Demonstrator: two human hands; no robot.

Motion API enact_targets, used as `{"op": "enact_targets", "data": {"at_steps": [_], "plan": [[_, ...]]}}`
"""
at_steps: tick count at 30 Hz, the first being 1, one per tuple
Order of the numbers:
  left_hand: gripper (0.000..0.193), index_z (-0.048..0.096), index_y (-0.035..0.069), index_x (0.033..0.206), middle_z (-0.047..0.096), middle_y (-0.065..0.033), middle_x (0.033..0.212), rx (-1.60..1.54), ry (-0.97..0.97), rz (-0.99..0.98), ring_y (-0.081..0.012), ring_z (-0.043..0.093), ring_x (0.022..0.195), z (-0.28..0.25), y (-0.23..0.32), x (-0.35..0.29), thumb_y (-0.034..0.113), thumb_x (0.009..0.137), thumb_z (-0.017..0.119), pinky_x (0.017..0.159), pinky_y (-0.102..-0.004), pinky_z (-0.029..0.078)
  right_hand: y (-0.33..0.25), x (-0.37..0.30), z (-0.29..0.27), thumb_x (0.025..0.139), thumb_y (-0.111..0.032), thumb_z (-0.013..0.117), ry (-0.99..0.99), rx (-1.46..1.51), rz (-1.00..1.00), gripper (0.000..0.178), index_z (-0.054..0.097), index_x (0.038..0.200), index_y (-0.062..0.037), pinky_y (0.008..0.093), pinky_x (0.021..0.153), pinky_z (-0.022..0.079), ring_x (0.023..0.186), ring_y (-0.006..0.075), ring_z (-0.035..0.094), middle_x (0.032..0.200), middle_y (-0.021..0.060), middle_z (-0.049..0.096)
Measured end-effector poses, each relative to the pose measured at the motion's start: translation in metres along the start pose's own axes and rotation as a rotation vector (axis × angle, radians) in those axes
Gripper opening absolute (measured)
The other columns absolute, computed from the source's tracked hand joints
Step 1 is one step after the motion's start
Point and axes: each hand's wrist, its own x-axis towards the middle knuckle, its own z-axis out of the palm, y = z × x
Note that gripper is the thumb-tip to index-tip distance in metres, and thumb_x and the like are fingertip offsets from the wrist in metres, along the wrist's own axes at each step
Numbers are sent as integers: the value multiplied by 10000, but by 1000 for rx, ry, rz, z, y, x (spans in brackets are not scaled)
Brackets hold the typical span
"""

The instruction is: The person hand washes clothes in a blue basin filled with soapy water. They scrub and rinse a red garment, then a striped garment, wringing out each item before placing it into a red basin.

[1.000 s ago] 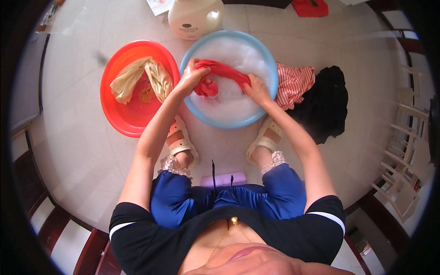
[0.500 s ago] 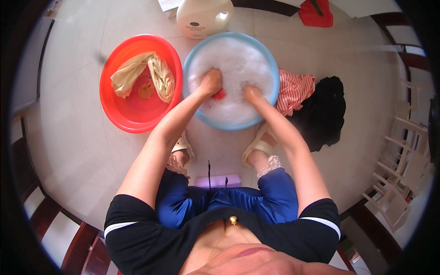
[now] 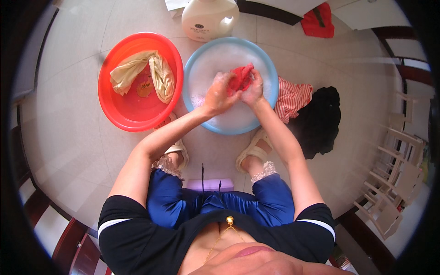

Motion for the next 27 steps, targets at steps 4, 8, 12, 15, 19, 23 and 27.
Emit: {"op": "enact_targets", "data": {"at_steps": [4,8,12,15,19,23,27], "plan": [[403,549,39,1037,570,-155,930,80,-47,146,-333,600,787,-7,35,-1,77,671,715,656,-384,507,9,6,4,860,-226,545,-22,-147,-24,322,511,1148,-85,384,864,479,939,264,576,1095,147,578],[340,569,53,987,575,-128,835,134,-78,320,-307,604,728,-4,25,-4,56,671,696,590,-377,501,8,9,-11,873,-174,532,-198,-157,10,186,521,1042,-99,333,688,480,757,207,540,901,81,549],[241,580,67,901,568,-116,785,173,-109,390,-288,600,680,-6,13,-6,55,679,672,555,-378,489,15,0,10,873,-153,534,-90,-217,26,56,508,903,-115,306,572,452,628,168,485,723,26,475],[176,574,78,843,558,-109,749,228,-157,397,-277,591,639,-2,6,-6,68,689,658,526,-374,478,14,4,-1,867,-160,547,-21,-213,63,62,496,873,-125,304,558,456,613,165,495,712,28,489],[114,560,88,779,534,-106,677,226,-174,354,-276,581,596,0,5,-1,65,702,641,504,-379,462,19,5,5,846,-168,573,155,-286,35,80,503,860,-132,304,542,458,595,156,503,693,26,506],[82,568,56,751,550,-131,659,131,-200,293,-280,589,602,-1,4,5,90,753,643,521,-371,464,20,4,2,834,-163,584,253,-407,8,76,519,855,-129,306,520,457,584,155,520,673,28,522],[152,607,11,820,616,-154,699,-186,-311,-213,-258,580,587,-9,-17,19,159,854,598,560,-336,472,5,-3,-8,833,-135,569,262,-853,85,124,532,944,-96,307,601,490,662,163,559,748,34,568]]}}
